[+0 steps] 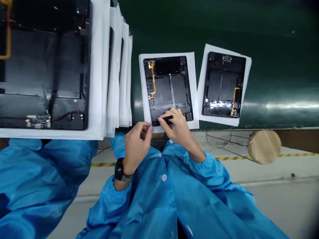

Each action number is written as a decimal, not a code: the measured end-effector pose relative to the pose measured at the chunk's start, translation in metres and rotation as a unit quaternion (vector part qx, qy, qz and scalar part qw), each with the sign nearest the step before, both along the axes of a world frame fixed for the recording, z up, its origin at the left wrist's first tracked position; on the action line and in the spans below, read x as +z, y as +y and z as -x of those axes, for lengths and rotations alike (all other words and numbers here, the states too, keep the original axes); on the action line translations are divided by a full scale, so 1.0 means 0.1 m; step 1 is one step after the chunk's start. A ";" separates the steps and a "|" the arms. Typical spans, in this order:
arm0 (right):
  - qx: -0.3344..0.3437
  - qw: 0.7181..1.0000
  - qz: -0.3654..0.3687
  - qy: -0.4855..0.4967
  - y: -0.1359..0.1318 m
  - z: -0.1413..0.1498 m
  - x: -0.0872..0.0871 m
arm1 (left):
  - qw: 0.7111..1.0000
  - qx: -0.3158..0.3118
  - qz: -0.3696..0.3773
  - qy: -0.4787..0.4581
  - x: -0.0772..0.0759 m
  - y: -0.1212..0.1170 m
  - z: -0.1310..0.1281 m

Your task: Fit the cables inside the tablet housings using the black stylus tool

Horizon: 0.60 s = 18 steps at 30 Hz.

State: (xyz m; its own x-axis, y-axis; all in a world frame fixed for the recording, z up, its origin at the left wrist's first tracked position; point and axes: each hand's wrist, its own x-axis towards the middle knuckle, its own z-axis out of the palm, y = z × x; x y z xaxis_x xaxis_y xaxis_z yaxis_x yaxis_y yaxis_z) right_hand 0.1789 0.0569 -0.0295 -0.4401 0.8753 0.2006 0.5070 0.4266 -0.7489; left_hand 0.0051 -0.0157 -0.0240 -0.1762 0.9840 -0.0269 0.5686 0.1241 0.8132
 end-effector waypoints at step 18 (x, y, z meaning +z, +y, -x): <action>-0.017 1.000 -0.009 0.008 0.00 0.02 -0.01 | 1.000 -0.002 0.000 0.014 -0.01 -0.03 -0.02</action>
